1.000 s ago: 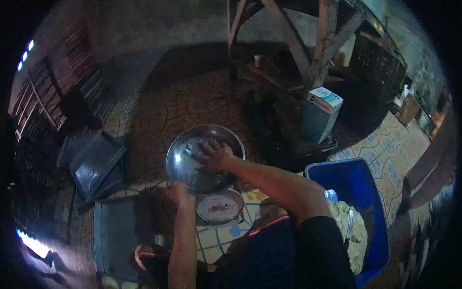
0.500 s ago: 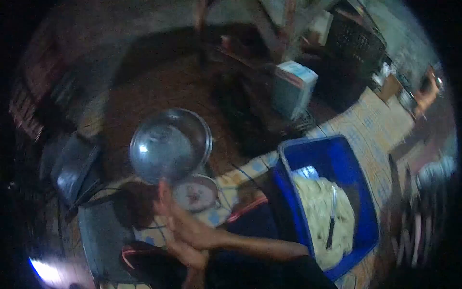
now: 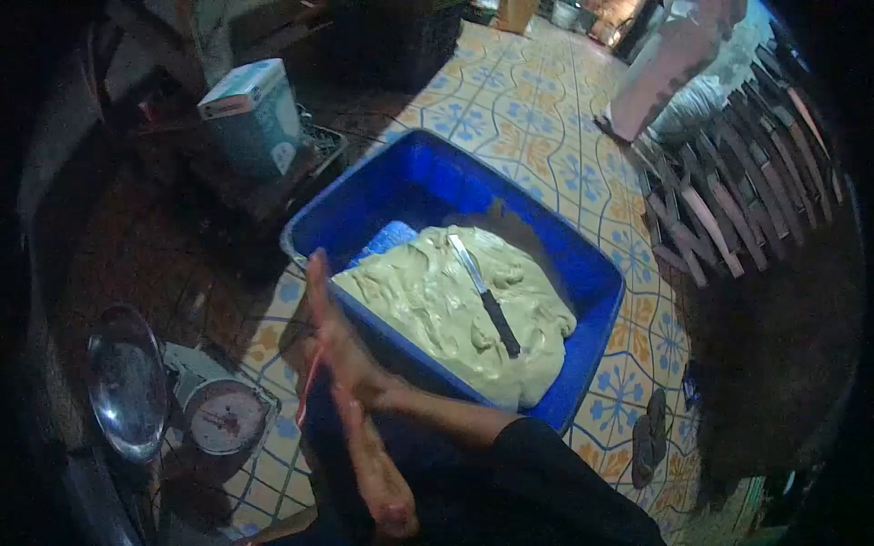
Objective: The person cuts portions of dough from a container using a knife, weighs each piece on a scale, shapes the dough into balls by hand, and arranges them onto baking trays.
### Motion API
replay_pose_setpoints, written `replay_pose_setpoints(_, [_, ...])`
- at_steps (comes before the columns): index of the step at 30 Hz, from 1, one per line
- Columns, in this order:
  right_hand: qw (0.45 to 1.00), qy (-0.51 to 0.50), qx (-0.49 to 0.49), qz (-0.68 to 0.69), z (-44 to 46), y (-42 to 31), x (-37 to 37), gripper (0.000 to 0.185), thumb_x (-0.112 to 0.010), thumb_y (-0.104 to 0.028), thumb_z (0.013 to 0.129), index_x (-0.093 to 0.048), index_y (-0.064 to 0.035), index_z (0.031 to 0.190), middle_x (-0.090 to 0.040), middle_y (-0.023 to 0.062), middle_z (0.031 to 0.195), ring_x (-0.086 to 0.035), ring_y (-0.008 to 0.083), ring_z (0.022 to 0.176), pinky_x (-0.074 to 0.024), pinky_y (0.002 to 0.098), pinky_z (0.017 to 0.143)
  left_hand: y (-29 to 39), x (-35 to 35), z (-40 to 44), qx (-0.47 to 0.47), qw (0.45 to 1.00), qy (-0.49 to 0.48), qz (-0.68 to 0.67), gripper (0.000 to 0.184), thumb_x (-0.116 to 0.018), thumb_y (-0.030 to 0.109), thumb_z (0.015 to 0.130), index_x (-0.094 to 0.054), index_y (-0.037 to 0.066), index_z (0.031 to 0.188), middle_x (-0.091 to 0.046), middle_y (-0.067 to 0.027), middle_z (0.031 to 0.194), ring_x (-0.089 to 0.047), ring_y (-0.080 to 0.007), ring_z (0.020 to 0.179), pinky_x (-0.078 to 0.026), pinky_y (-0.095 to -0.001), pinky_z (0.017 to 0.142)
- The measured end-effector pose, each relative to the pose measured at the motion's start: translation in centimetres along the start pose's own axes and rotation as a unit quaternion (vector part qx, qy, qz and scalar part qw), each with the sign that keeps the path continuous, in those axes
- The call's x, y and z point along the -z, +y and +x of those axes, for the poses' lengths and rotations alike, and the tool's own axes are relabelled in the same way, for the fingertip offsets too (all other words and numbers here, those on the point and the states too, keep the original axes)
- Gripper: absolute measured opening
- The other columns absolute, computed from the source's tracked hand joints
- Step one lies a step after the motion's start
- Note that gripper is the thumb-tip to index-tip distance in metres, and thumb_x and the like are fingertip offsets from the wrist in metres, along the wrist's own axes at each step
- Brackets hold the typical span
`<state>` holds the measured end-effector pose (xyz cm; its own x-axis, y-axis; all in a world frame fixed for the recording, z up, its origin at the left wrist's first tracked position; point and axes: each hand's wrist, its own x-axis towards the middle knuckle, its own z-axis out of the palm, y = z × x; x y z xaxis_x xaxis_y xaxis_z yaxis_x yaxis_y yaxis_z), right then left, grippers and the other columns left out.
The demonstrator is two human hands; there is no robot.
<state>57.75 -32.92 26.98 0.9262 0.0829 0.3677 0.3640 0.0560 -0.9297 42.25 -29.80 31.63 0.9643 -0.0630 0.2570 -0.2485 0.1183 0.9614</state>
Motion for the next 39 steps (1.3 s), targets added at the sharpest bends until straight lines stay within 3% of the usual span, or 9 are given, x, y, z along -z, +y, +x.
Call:
replay_pose_setpoints(4, [0.95, 0.128, -0.078, -0.274, 0.3, -0.5, 13.4, 0.041, -0.065, -0.01, 0.086, -0.056, -0.004, 0.125, -0.058, 0.0136, 0.125, -0.059, 0.0199, 0.105, -0.0496, 0.0339, 0.085, -0.3, 1.3, 3.9, -0.001, 0.991, -0.082, 0.11, 0.058, -0.058, 0.023, 0.094, -0.033, -0.004, 0.139, -0.046, -0.0256, 0.131, -0.047, -0.0298, 0.124, -0.04, -0.0393, 0.102])
replay_pose_setpoints(6, [0.893, 0.106, -0.184, -0.398, -2.2, 1.8, 21.1, 0.035, -0.062, -0.015, 0.085, -0.06, -0.0012, 0.118, -0.067, 0.0185, 0.097, -0.066, 0.0246, 0.08, -0.0522, 0.0341, 0.073, -3.2, 2.5, 4.4, 0.224, 0.973, -0.051, 0.023, 0.048, -0.065, 0.019, 0.087, -0.048, 0.003, 0.129, -0.052, -0.0217, 0.128, -0.047, -0.0294, 0.124, -0.035, -0.0419, 0.105])
replay_pose_setpoints(9, [0.809, 0.053, -0.3, -0.502, -6.0, 2.2, 25.5, 0.043, -0.067, -0.025, 0.08, -0.06, -0.0034, 0.116, -0.064, 0.0223, 0.1, -0.065, 0.0331, 0.087, -0.0514, 0.043, 0.078, -5.9, 0.2, 7.9, 0.11, 0.955, -0.173, 0.214, 0.033, -0.074, 0.026, 0.077, -0.066, 0.005, 0.101, -0.063, -0.0141, 0.109, -0.054, -0.0248, 0.113, -0.031, -0.0488, 0.106])
replay_pose_setpoints(12, [0.765, 0.007, -0.338, -0.549, -7.7, 3.2, 25.8, 0.047, -0.068, -0.029, 0.077, -0.059, -0.005, 0.116, -0.057, 0.0243, 0.108, -0.06, 0.0398, 0.099, -0.0479, 0.0483, 0.084, -6.7, -2.6, 10.8, -0.167, 0.8, -0.33, 0.472, 0.035, -0.076, 0.032, 0.073, -0.067, 0.005, 0.094, -0.064, -0.0095, 0.101, -0.056, -0.0237, 0.107, -0.031, -0.0513, 0.103])
replay_pose_setpoints(14, [0.765, 0.02, -0.344, -0.544, -7.6, 4.5, 25.7, 0.045, -0.068, -0.027, 0.076, -0.059, -0.0036, 0.113, -0.057, 0.0253, 0.108, -0.06, 0.0411, 0.097, -0.0479, 0.0484, 0.084, -8.4, -1.8, 11.2, -0.105, 0.692, -0.472, 0.536, 0.039, -0.076, 0.035, 0.07, -0.067, 0.006, 0.094, -0.062, -0.0079, 0.1, -0.055, -0.0243, 0.105, -0.032, -0.0519, 0.1])
replay_pose_setpoints(22, [0.807, 0.027, -0.312, -0.5, -5.6, 3.7, 26.7, 0.032, -0.062, -0.017, 0.071, -0.061, 0.0071, 0.092, -0.064, 0.0281, 0.085, -0.063, 0.0417, 0.083, -0.0493, 0.0464, 0.077, -11.2, -1.7, 7.4, -0.174, 0.787, -0.394, 0.442, 0.034, -0.077, 0.03, 0.062, -0.062, 0.007, 0.082, -0.059, -0.0088, 0.092, -0.055, -0.0248, 0.098, -0.04, -0.0397, 0.091])
replay_pose_setpoints(31, [0.855, 0.245, -0.283, -0.359, -2.9, -3.7, 26.0, 0.032, -0.047, -0.003, 0.079, -0.059, 0.0067, 0.107, -0.066, 0.0214, 0.086, -0.062, 0.0236, 0.07, -0.0491, 0.0346, 0.069, -5.5, -1.9, 11.9, -0.001, 0.866, -0.437, 0.244, 0.06, -0.08, 0.031, 0.07, -0.059, 0.003, 0.119, -0.059, -0.0173, 0.115, -0.056, -0.0328, 0.107, -0.043, -0.0441, 0.095])
replay_pose_setpoints(35, [0.89, 0.286, -0.209, -0.287, -3.7, -0.6, 26.2, 0.03, -0.045, -0.004, 0.09, -0.058, 0.0037, 0.116, -0.056, 0.0101, 0.093, -0.053, 0.0153, 0.082, -0.0438, 0.0295, 0.073, -13.0, -2.5, 22.5, 0.237, 0.945, -0.142, 0.178, 0.073, -0.083, 0.026, 0.067, -0.051, 0.008, 0.13, -0.05, -0.0205, 0.132, -0.049, -0.0338, 0.12, -0.041, -0.0438, 0.101])
replay_pose_setpoints(39, [0.905, 0.212, -0.202, -0.308, -3.7, 0.0, 25.6, 0.029, -0.05, 0.002, 0.088, -0.058, 0.0035, 0.116, -0.054, 0.0108, 0.089, -0.056, 0.019, 0.079, -0.0458, 0.0324, 0.073, -22.7, -3.7, 28.2, 0.491, 0.733, -0.064, 0.466, 0.131, -0.09, 0.04, 0.052, -0.006, 0.021, 0.15, -0.002, -0.0305, 0.152, -0.001, -0.05, 0.14, -0.019, -0.0581, 0.11])
